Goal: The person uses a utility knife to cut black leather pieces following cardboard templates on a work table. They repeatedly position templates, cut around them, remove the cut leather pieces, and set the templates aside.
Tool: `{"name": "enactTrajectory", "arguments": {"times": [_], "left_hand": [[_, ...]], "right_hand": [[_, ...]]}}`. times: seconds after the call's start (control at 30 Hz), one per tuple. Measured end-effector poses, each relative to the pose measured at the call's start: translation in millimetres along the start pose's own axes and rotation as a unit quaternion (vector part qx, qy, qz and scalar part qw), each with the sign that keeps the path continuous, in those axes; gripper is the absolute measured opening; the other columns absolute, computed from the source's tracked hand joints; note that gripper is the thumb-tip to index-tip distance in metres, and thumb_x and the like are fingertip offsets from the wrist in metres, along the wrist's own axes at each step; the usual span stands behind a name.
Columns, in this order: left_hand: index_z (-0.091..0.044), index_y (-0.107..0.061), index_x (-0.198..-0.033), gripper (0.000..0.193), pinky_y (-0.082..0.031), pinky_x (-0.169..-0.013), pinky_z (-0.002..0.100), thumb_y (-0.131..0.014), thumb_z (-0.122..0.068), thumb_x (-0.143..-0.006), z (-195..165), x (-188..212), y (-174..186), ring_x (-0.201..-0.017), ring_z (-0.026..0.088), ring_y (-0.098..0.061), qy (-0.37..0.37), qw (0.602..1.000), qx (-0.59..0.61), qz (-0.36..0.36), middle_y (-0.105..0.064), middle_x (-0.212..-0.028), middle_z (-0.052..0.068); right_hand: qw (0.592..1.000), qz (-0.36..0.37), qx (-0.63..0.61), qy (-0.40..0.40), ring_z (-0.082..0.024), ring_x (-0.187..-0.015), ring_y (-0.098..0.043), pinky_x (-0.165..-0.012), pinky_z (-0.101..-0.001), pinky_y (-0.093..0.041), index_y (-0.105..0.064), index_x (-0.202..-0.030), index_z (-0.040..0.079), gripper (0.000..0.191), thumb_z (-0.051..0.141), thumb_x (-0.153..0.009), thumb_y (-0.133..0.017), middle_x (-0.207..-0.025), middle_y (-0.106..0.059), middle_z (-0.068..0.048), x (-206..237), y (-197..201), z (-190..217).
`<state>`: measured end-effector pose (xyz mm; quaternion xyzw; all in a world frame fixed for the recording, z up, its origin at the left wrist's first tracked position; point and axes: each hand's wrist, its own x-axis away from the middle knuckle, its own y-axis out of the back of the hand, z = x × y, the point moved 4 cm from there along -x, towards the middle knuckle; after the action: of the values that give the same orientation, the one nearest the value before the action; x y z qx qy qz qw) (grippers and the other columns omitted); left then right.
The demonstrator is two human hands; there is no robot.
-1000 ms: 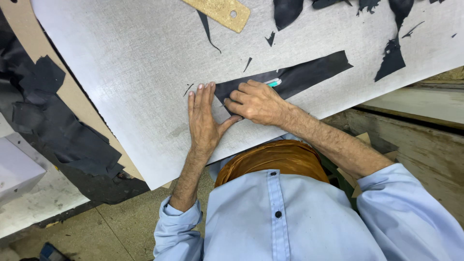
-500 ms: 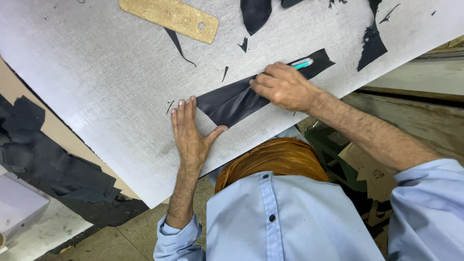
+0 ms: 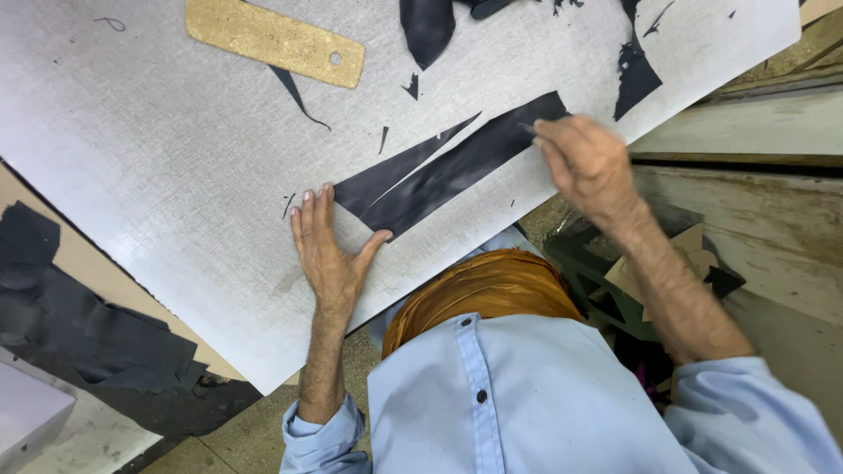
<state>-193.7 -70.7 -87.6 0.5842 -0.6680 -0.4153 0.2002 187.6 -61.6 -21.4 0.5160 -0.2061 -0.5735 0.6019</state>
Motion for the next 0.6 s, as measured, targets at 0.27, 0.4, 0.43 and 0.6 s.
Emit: {"name": "enactTrajectory", "arguments": {"times": [0.27, 0.4, 0.43, 0.6], "left_hand": [[-0.003, -0.026, -0.158, 0.091, -0.009, -0.132, 0.059, -0.083, -0.031, -0.093, -3.3, 0.2, 4.6, -0.157, 0.031, -0.032, 0.016, 0.999, 0.034, 0.021, -0.051, -0.158, 0.02], [-0.003, -0.027, -0.158, 0.086, -0.008, -0.131, 0.059, -0.081, -0.027, -0.096, -7.1, -1.3, 8.6, -0.157, 0.032, -0.031, 0.016, 0.999, 0.043, 0.022, -0.05, -0.158, 0.022], [-0.002, -0.026, -0.159, 0.086, -0.008, -0.132, 0.059, -0.08, -0.028, -0.097, -7.4, -1.5, 8.8, -0.158, 0.031, -0.031, 0.022, 0.998, 0.049, 0.025, -0.05, -0.159, 0.022], [-0.001, -0.028, -0.158, 0.082, -0.008, -0.131, 0.06, -0.078, -0.029, -0.098, -8.7, -0.4, 10.4, -0.157, 0.033, -0.031, 0.017, 0.998, 0.052, 0.022, -0.05, -0.158, 0.021]], "right_hand": [[0.993, -0.069, 0.0, -0.093, -0.015, -0.062, -0.061, -0.044, -0.0228, -0.048, -0.072, -0.115, -0.009, 0.015, -0.001, -0.102, -0.072, -0.088, -0.068, -0.014, -12.1, -37.9, 39.8], [0.989, -0.048, 0.068, -0.123, -0.014, -0.056, -0.056, -0.04, -0.0261, -0.043, -0.073, -0.111, -0.012, 0.013, -0.006, -0.101, -0.07, -0.078, -0.061, -0.009, -14.7, -50.4, 46.1], [0.988, -0.045, 0.082, -0.126, -0.014, -0.057, -0.056, -0.041, -0.0261, -0.043, -0.073, -0.112, -0.013, 0.013, -0.007, -0.101, -0.068, -0.077, -0.06, -0.008, -7.5, -50.9, 50.6], [0.983, -0.007, 0.072, -0.168, -0.014, -0.057, -0.058, -0.037, -0.0242, -0.044, -0.073, -0.112, -0.012, 0.014, -0.006, -0.099, -0.07, -0.081, -0.065, -0.014, 40.9, -27.9, 68.1]]}}
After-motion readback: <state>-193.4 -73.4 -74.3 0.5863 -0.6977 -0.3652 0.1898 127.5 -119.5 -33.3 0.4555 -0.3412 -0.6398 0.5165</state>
